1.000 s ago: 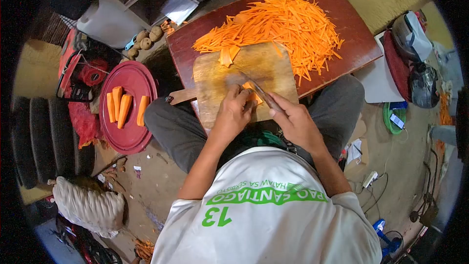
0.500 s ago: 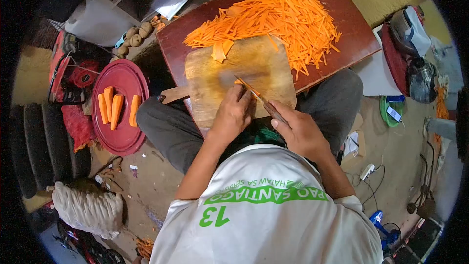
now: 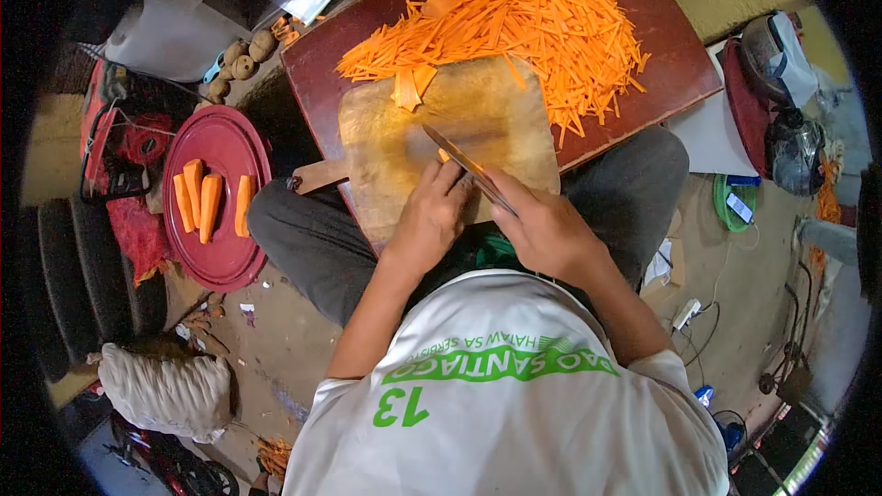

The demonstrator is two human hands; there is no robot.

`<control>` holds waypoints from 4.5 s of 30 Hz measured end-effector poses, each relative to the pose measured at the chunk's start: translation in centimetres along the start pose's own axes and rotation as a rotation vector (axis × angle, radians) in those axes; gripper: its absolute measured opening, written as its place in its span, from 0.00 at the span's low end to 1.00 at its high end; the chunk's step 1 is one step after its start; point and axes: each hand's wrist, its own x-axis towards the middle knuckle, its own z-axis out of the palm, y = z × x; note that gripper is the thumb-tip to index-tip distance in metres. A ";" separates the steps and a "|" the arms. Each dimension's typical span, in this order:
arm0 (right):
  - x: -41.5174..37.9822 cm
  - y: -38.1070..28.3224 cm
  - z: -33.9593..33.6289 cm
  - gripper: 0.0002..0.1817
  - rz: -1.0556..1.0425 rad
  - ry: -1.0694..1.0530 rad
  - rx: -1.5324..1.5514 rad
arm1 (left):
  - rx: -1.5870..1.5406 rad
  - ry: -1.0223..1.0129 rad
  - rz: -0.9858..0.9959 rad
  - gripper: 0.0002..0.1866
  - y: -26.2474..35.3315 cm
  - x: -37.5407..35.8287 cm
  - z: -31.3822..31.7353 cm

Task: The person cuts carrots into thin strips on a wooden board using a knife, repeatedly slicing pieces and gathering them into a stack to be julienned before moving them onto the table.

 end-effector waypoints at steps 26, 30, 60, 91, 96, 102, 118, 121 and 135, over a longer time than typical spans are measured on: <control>-2.2 -0.1 0.5 0.25 0.016 0.037 -0.029 | 0.018 0.125 -0.013 0.20 -0.2 0.4 0.0; 1.6 -0.2 0.0 0.24 0.077 -0.062 0.022 | 0.036 0.123 -0.007 0.20 -0.1 0.1 -0.2; -1.4 -2.1 -0.8 0.21 0.114 -0.022 0.077 | 0.035 0.137 0.047 0.20 -1.4 -0.5 -0.1; 0.0 -1.3 1.6 0.20 0.078 -0.010 0.093 | 0.118 0.260 0.160 0.14 -1.6 -0.8 0.4; 0.8 -1.3 0.5 0.21 0.064 -0.002 0.126 | 0.120 0.264 0.144 0.14 -1.4 -0.7 0.5; -2.1 -1.5 1.0 0.20 0.144 0.007 0.139 | 0.144 0.265 0.158 0.22 -2.0 -1.2 0.9; 0.7 -1.1 1.6 0.22 0.006 0.002 0.067 | 0.159 0.300 0.164 0.15 -1.5 -1.0 0.7; 1.0 -1.6 1.1 0.22 0.007 0.028 0.084 | 0.144 0.267 0.142 0.16 -1.2 -1.0 0.3; 0.9 -2.1 0.4 0.23 0.080 0.018 0.189 | 0.163 0.322 0.166 0.16 -1.6 -0.9 1.0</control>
